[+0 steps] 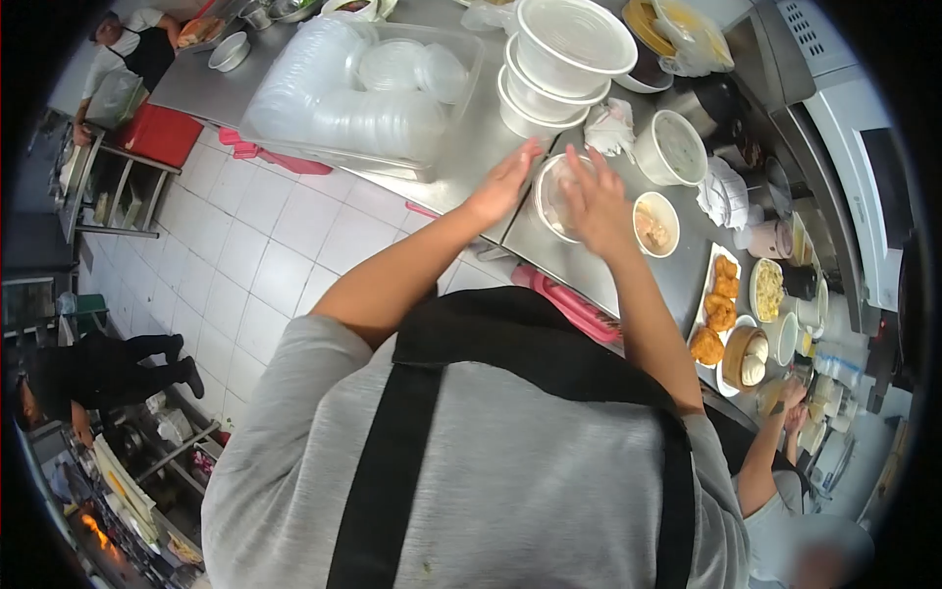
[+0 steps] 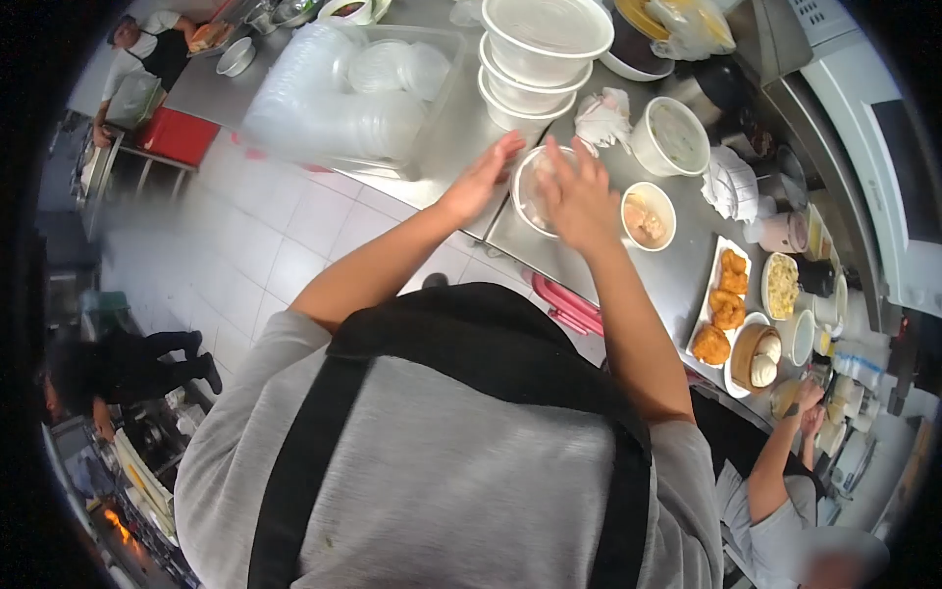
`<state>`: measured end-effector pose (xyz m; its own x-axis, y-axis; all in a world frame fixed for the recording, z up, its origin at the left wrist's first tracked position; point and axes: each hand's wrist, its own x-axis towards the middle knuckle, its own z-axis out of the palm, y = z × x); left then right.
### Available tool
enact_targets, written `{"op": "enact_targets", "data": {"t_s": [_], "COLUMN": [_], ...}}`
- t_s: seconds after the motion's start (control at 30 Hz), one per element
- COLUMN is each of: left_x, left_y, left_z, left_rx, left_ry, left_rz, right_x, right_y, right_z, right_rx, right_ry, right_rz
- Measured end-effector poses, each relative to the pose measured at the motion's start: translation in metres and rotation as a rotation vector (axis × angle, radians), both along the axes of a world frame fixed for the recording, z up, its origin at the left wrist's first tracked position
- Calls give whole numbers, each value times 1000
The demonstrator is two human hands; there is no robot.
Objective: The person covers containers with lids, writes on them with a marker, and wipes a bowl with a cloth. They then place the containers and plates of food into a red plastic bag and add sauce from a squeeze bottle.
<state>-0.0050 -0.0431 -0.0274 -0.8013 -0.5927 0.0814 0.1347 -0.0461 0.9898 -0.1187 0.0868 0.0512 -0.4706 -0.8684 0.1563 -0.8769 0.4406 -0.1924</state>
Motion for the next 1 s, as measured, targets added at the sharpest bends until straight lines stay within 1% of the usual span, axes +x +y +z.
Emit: {"op": "enact_targets", "data": {"t_s": [0.03,0.13,0.17,0.23,0.27,0.3,0.33,0.4,0.5,0.53,0.7,0.73,0.8,0.83,0.9,0.93,1.0], "left_x": [7,25,22,12,6,0,-3,-6,-12,-15,-21,-22,-24,-25,-27,-29,-33], "left_y": [2,36,36,22,14,10,8,3,2,3,5,5,3,1,-8,-9,-7], "left_z": [2,21,27,33,36,40,43,50,59,58,57,58,62,66,77,80,82], "left_rx": [-7,-299,-281,-449,-534,-539,-672,-940,-1034,-1022,-988,-1025,-1100,-1077,-1033,-1060,-1114], "left_ry": [-40,-169,-131,-141,-148,-117,-109,-90,-120,-128,-171,-174,-178,-236,-346,-366,-409], "left_rz": [83,88,162,163,161,218,223,230,189,176,150,131,96,41,-65,-86,-142], "right_x": [-10,-18,-22,-29,-30,-32,-35,-39,-35,-33,-34,-33,-34,-33,-35,-36,-36], "right_y": [-2,-7,-7,-4,-4,-5,-6,-6,-6,-6,-7,-7,-7,-6,-4,-3,-3], "right_z": [5,13,16,19,17,13,10,4,-5,-8,-16,-17,-17,-16,-6,-1,1], "right_rx": [-36,45,42,40,-64,-171,-279,-361,-464,-495,-517,-518,-510,-506,-458,-432,-359], "right_ry": [-55,-40,-17,16,-96,-207,-317,-289,-303,-316,-294,-283,-236,-210,-255,-280,-223], "right_rz": [-11,-131,-88,-9,60,128,194,228,234,232,222,217,233,240,252,259,283]}}
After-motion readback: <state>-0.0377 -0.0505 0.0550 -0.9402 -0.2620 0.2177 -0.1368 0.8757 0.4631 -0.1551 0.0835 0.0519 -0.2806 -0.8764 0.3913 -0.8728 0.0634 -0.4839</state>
